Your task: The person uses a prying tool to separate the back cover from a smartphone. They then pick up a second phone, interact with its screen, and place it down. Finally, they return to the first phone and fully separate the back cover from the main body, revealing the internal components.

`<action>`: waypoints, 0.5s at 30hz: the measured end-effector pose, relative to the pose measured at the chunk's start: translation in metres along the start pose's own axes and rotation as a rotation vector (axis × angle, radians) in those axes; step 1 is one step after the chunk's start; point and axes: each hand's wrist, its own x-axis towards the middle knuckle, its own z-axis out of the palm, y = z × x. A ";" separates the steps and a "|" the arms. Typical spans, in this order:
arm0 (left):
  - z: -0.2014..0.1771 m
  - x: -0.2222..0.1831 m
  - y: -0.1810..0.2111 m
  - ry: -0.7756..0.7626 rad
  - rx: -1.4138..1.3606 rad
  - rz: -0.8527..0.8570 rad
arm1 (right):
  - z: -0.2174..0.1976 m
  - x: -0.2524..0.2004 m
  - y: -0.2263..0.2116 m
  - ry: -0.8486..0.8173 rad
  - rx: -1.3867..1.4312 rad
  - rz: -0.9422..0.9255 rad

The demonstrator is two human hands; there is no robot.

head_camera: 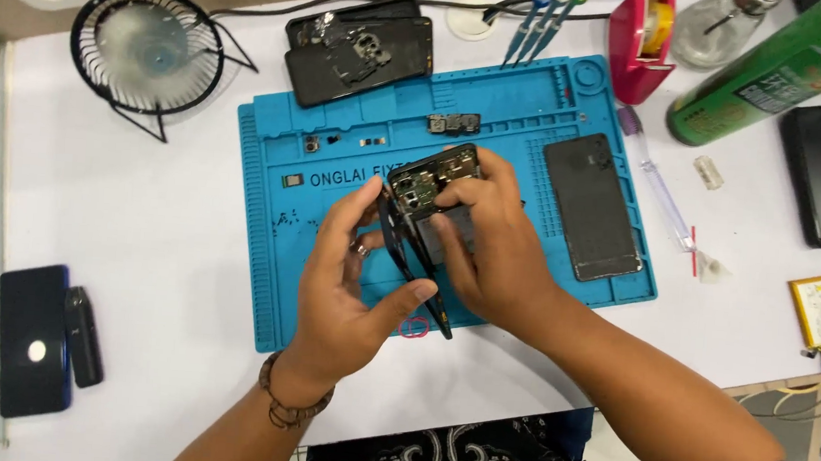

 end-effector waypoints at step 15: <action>-0.020 0.016 -0.022 -0.095 -0.480 -0.039 | -0.010 -0.006 0.023 0.168 0.383 0.123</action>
